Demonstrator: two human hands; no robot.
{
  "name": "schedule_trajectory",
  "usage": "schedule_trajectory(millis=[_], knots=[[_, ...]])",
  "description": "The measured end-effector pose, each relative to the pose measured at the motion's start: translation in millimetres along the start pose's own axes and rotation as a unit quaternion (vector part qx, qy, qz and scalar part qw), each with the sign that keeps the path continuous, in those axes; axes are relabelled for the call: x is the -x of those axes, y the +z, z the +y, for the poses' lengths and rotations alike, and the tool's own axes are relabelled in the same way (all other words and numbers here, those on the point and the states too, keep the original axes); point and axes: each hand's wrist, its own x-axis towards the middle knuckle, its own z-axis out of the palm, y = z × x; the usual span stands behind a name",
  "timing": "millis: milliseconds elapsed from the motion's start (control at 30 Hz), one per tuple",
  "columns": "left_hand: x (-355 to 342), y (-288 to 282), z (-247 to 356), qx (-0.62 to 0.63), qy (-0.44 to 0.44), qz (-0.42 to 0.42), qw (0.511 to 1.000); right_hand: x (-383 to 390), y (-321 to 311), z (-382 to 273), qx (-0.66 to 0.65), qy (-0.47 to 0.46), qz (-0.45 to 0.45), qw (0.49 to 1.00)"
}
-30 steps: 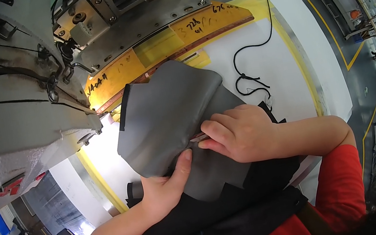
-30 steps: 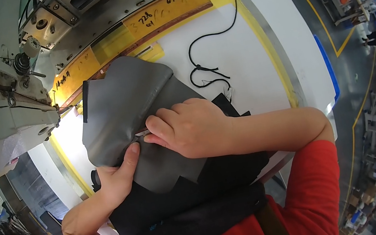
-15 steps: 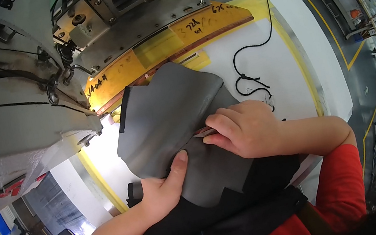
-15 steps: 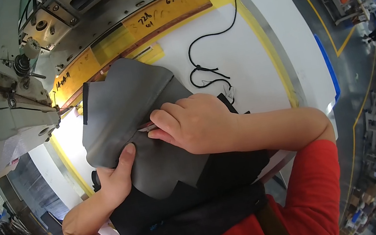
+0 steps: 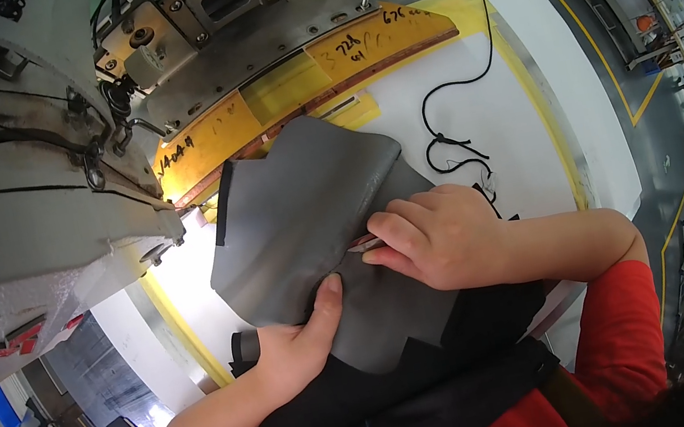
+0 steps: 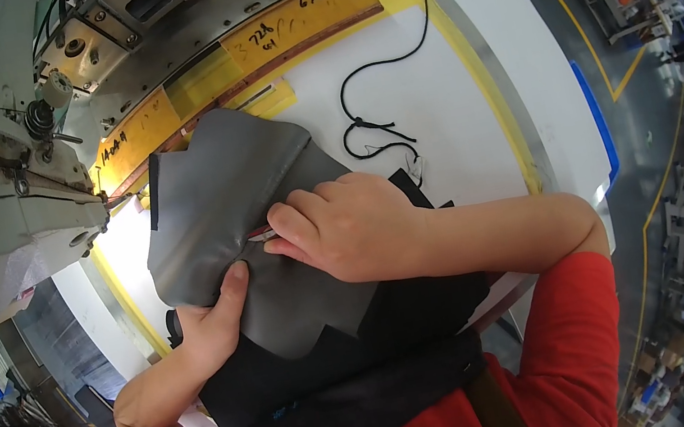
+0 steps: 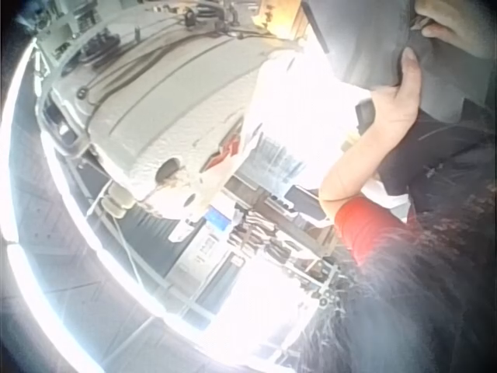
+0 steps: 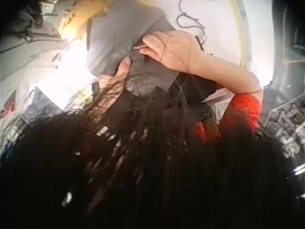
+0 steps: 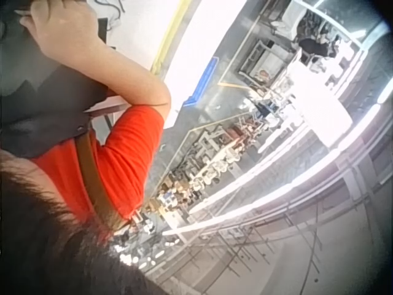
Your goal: Sewing and trimming black fabric parts at an industrial sewing station.
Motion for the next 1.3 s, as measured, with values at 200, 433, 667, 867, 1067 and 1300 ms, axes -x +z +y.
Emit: schedule_trajectory(millis=[200,433,667,867,1067,1300], knots=[[-2.0,1.9,-2.1,-0.014,0.022,0.023,0.999,0.9,-2.2,-1.2,-0.034,-0.005,-0.044,0.998],[-3.7,0.3,0.1,-0.028,0.05,0.044,0.997,0.2,-3.0,2.3,-0.062,-0.009,0.002,0.998],[-2.1,0.4,0.4,-0.027,0.025,0.034,0.999,0.7,-5.0,4.0,-0.041,0.002,-0.023,0.999],[1.6,-3.5,-5.1,-0.014,-0.01,0.027,0.999,0.0,-1.1,1.5,-0.032,-0.004,-0.029,0.999],[3.1,-3.0,-1.2,0.143,-0.068,0.045,0.986,-4.0,-2.5,-1.0,-0.022,-0.014,-0.027,0.999],[-3.3,2.5,-0.8,0.137,-0.071,0.084,0.984,-5.1,-1.0,-4.8,-0.024,-0.023,-0.023,0.999]])
